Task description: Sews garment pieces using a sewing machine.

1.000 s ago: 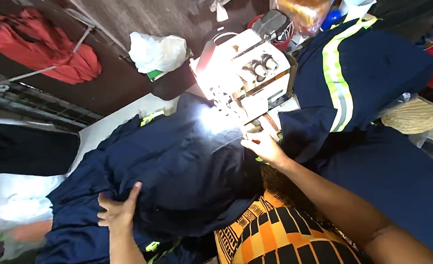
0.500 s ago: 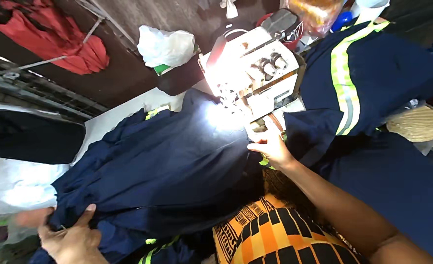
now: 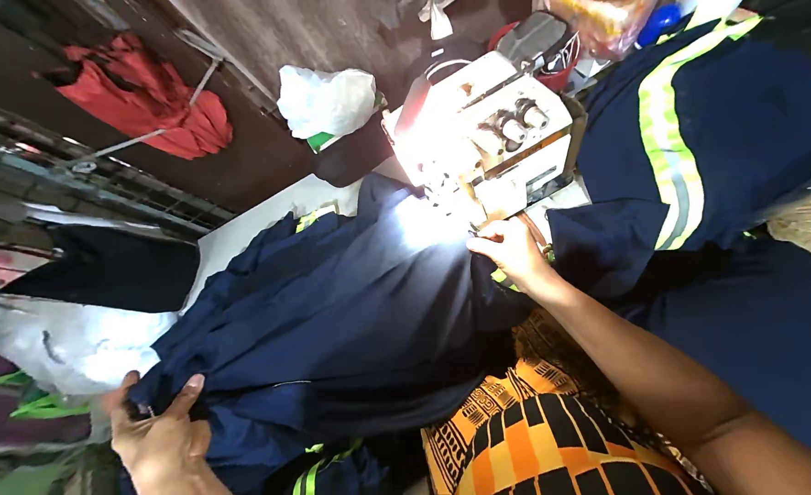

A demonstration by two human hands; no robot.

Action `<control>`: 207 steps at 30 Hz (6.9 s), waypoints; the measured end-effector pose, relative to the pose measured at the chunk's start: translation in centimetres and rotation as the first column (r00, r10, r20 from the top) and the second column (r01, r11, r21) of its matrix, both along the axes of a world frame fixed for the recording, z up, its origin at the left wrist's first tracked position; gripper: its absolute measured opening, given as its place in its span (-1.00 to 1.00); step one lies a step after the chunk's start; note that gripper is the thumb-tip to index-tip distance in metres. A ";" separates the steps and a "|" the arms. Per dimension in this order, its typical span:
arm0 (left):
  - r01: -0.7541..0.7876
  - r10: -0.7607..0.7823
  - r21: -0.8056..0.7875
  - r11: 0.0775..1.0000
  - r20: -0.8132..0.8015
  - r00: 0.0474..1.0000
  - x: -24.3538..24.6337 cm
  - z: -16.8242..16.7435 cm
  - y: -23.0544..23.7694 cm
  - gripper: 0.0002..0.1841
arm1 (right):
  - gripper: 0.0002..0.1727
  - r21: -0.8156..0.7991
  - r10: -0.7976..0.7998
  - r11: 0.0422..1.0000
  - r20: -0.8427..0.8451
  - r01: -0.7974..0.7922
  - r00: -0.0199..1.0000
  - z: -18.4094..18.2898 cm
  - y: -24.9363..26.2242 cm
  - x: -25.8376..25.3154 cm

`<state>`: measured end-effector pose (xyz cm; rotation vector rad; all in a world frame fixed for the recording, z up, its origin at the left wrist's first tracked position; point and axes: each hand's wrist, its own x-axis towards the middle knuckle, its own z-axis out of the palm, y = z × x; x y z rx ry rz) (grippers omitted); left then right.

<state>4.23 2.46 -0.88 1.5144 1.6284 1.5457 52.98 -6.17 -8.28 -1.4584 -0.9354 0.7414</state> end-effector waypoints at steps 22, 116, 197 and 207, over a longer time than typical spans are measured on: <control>0.433 -0.367 0.002 0.901 -0.528 0.766 12.4 6.2 6.2 -0.32 | -0.63 0.082 -0.039 0.996 0.185 0.024 0.982 -1.0 -2.9 0.4; 0.286 -0.248 -0.181 0.941 0.205 0.947 22.2 -6.6 -4.2 -0.13 | -0.73 0.085 0.268 0.963 -0.360 -0.255 0.894 -3.0 -4.6 -1.4; 0.460 -0.413 -0.186 0.868 0.242 0.878 21.1 -6.5 -2.1 0.13 | -0.85 -0.041 0.277 0.954 -0.262 -0.297 0.924 -3.1 -5.5 -1.4; 0.462 -0.459 -0.013 0.887 0.088 0.884 20.5 -2.5 -0.1 -0.07 | -0.79 -0.030 0.097 0.994 -0.107 -0.101 0.989 -2.6 -4.2 -1.2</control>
